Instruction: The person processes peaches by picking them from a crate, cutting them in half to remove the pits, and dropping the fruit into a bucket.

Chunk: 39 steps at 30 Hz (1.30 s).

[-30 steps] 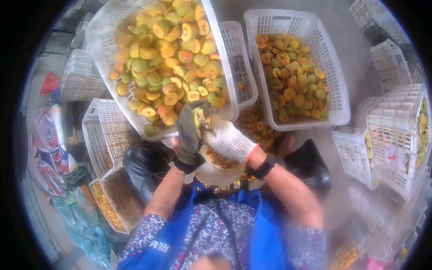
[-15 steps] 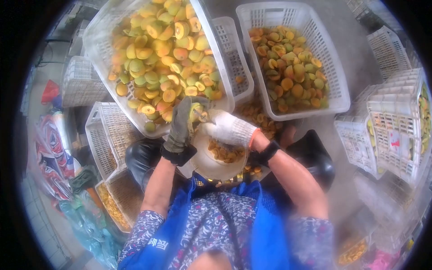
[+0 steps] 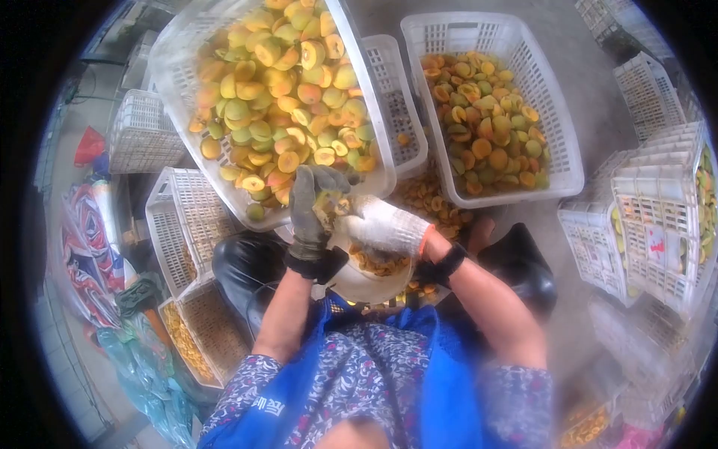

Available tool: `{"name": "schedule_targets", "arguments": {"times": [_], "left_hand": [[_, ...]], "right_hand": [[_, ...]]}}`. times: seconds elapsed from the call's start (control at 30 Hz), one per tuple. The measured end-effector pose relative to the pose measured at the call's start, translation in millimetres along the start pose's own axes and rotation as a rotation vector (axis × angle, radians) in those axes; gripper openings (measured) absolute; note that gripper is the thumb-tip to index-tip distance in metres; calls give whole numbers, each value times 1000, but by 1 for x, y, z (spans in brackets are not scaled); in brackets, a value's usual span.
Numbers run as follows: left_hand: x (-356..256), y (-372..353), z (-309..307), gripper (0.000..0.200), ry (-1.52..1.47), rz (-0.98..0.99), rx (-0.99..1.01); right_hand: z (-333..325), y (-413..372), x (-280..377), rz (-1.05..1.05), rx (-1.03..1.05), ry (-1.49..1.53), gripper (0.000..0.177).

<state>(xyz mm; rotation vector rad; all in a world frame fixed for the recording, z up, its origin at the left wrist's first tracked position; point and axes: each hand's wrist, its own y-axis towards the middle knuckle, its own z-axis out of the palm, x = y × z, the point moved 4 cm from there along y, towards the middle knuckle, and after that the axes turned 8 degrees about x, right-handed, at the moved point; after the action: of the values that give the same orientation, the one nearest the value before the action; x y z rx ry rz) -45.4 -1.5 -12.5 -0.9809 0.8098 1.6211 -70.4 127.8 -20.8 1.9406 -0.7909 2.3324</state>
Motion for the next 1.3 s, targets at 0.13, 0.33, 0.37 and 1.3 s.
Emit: {"name": "schedule_targets", "arguments": {"times": [0.13,0.33,0.37,1.3], "left_hand": [[-2,-3,-12,41,122,-33,268],[-7,-17,5,38,-362,-176,334],[-7,-22,2,38,-355,-166,325],[-61,53,-77,24,1698,-96,98]], "right_hand": [[11,0,8,-179,-21,-323,32],[39,-12,-7,88,128,702,26],[39,-10,-6,88,142,696,26],[-5,1,3,-217,-211,-419,35]]}}
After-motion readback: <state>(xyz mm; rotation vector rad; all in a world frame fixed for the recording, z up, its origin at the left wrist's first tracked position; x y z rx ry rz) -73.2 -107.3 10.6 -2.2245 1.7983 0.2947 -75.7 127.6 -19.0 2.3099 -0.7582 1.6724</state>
